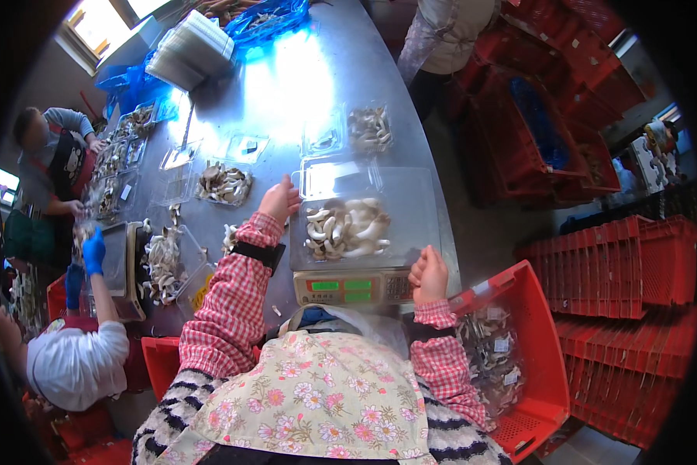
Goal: The person sorts oyster mushrooms by hand, placing them into clear plastic containers on a digital scale. They adjust the mushrooms to reach a target weight, then move the filled containers into a red crate. Other workers are visible at the same table performing similar tasks.
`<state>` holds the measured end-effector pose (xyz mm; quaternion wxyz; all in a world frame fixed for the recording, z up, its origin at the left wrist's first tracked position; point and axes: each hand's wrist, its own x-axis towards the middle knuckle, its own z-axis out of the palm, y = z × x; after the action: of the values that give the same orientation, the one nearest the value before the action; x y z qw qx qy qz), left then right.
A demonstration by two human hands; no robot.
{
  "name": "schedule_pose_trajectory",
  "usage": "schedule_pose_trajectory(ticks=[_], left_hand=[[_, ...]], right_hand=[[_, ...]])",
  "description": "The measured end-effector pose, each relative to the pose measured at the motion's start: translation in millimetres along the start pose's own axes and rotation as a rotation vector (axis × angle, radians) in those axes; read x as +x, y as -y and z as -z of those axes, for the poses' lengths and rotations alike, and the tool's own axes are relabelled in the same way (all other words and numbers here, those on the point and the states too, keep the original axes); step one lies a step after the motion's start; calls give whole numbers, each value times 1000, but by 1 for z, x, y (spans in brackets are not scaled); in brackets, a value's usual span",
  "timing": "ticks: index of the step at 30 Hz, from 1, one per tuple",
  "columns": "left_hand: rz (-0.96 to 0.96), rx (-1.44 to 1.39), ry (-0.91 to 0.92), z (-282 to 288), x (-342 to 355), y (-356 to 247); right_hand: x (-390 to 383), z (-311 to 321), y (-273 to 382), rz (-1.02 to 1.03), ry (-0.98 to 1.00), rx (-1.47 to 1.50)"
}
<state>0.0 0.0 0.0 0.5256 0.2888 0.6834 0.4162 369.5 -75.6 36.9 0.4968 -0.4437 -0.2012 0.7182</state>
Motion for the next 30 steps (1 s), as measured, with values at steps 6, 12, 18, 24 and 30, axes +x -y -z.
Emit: schedule_pose_trajectory(ticks=[6, 12, 18, 24, 30], left_hand=[[-345, -391, 109, -13, -80, -58], [-1161, 880, -196, -30, -168, -25], [-208, -69, 31, -28, -185, 29], [27, -424, 54, -32, -178, 25], [-171, -279, -127, -39, -185, 18]], right_hand=[[-10, -35, -2, -82, -115, -202], [-10, -51, 0, 54, 40, -455], [-9, -48, -1, 67, 160, -492], [2, -42, -7, 11, 62, -429], [-9, -44, -20, 46, 22, -425]])
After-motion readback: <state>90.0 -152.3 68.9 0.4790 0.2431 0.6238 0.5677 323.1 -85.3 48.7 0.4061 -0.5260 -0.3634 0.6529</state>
